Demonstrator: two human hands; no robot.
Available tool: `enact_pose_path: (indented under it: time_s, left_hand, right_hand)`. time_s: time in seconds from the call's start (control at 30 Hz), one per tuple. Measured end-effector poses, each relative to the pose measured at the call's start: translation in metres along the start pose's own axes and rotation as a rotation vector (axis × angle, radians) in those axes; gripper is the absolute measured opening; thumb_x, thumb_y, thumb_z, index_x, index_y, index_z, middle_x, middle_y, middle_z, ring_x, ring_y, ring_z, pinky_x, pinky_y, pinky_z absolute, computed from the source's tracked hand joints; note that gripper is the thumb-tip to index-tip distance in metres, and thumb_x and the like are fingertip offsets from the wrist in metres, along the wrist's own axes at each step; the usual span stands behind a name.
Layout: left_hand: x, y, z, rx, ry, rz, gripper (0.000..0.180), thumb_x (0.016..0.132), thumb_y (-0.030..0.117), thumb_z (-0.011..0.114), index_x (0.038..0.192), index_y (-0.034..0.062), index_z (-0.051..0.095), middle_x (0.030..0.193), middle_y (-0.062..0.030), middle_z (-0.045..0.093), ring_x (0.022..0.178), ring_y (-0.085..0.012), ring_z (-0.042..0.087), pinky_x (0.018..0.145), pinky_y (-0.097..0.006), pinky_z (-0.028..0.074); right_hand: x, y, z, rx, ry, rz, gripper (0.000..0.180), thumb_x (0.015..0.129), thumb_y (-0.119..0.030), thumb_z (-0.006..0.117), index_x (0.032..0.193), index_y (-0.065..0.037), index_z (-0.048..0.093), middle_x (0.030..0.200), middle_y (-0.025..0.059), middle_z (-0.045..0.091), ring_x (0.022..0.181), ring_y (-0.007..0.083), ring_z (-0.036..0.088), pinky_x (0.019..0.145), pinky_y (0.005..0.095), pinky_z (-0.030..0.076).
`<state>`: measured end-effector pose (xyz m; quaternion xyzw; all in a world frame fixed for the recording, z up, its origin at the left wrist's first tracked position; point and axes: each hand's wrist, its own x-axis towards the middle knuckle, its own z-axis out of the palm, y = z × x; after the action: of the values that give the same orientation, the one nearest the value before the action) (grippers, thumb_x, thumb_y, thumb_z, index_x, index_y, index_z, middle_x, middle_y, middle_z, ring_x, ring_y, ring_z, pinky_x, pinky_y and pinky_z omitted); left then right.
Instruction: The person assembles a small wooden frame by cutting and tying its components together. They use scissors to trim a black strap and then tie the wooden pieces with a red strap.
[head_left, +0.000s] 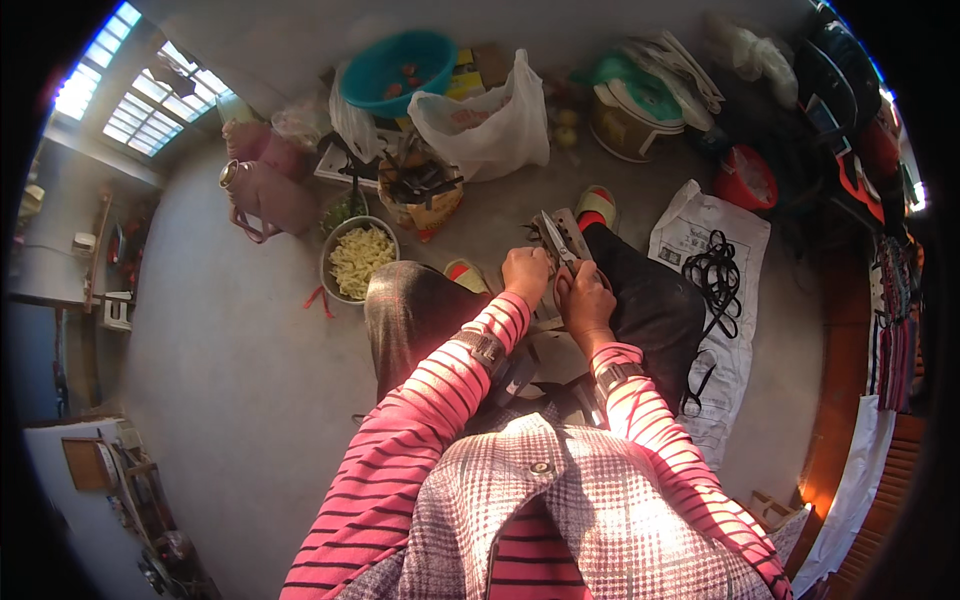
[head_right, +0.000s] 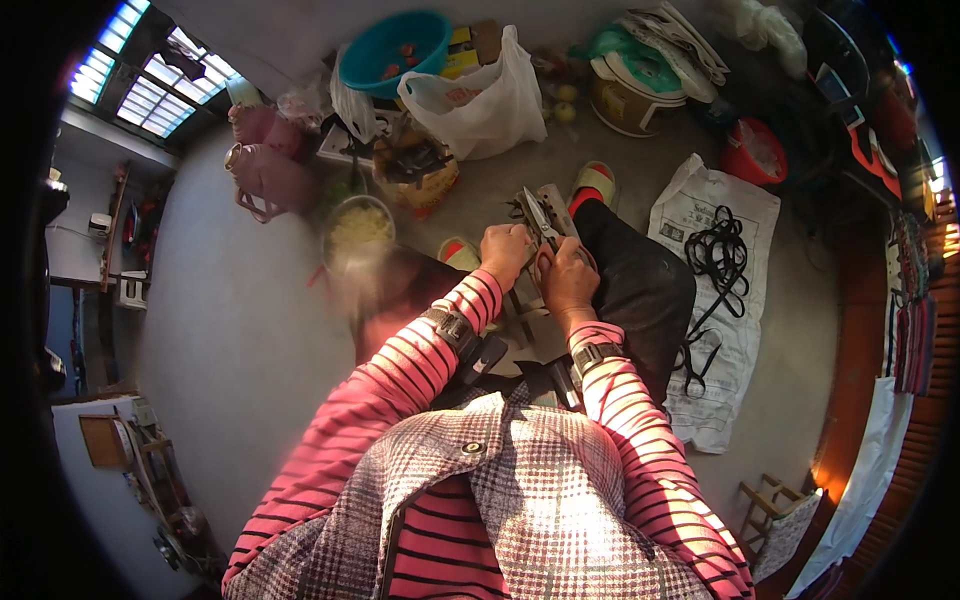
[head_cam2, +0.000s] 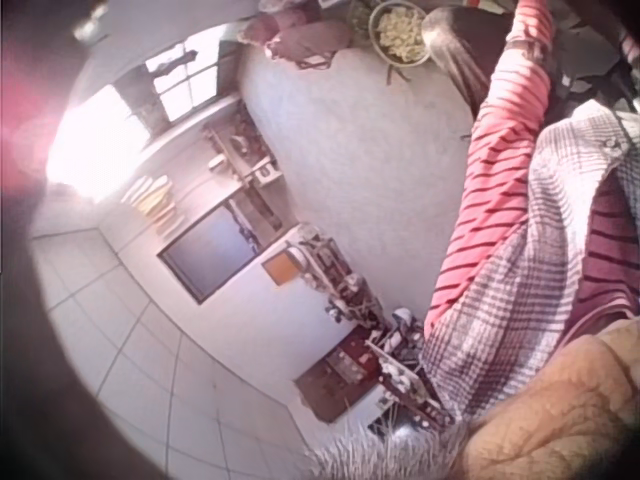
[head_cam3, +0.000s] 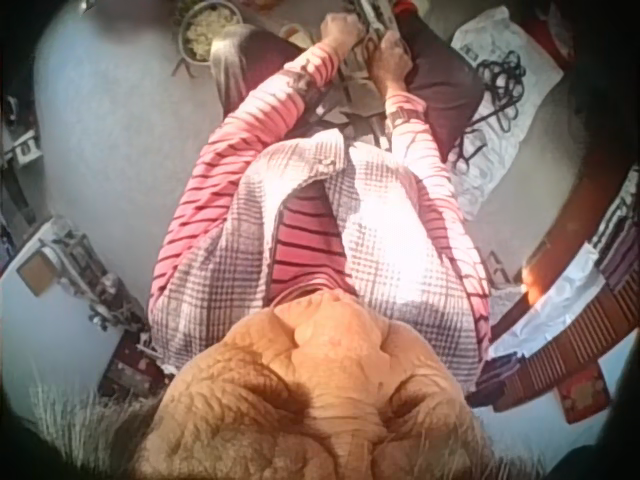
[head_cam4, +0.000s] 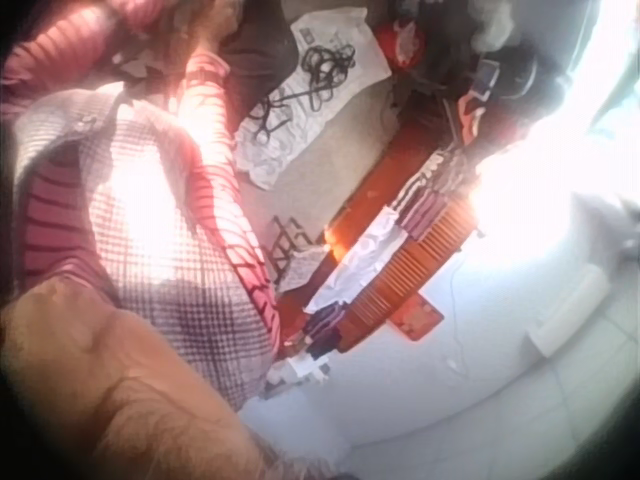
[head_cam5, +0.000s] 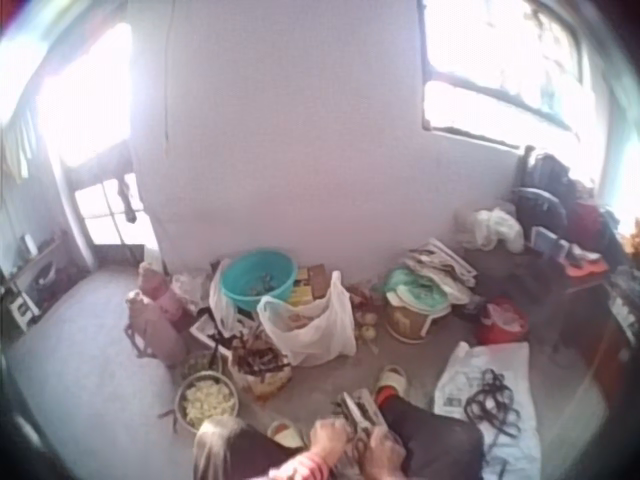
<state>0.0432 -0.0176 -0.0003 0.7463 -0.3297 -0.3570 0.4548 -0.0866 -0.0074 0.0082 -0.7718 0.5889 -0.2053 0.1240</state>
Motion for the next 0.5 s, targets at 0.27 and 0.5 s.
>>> enact_pose_path:
  time_s: [0.27, 0.5]
  left_hand:
    - [-0.035, 0.012, -0.023, -0.137, -0.046, -0.173, 0.027, 0.085, 0.021, 0.053, 0.069, 0.0001, 0.06, 0.048, -0.0046, 0.046, 0.035, -0.016, 0.041, 0.036, -0.033, 0.031]
    - [-0.074, 0.031, -0.073, -0.205, -0.131, -0.199, 0.024, 0.089, 0.019, 0.052, 0.071, 0.0039, 0.053, 0.049, 0.0014, 0.036, 0.035, -0.0105, 0.03, 0.033, -0.027, 0.024]
  right_hand:
    - [0.0, 0.0, 0.001, 0.036, -0.005, 0.051, 0.032, 0.087, -0.028, 0.06, 0.108, -0.007, 0.048, 0.081, 0.0194, 0.069, 0.079, 0.0358, 0.068, 0.067, 0.0458, 0.053]
    - [0.01, 0.011, 0.001, 0.09, 0.053, 0.066, 0.031, 0.087, -0.03, 0.061, 0.105, -0.007, 0.049, 0.093, 0.0175, 0.069, 0.086, 0.0359, 0.067, 0.074, 0.0464, 0.053]
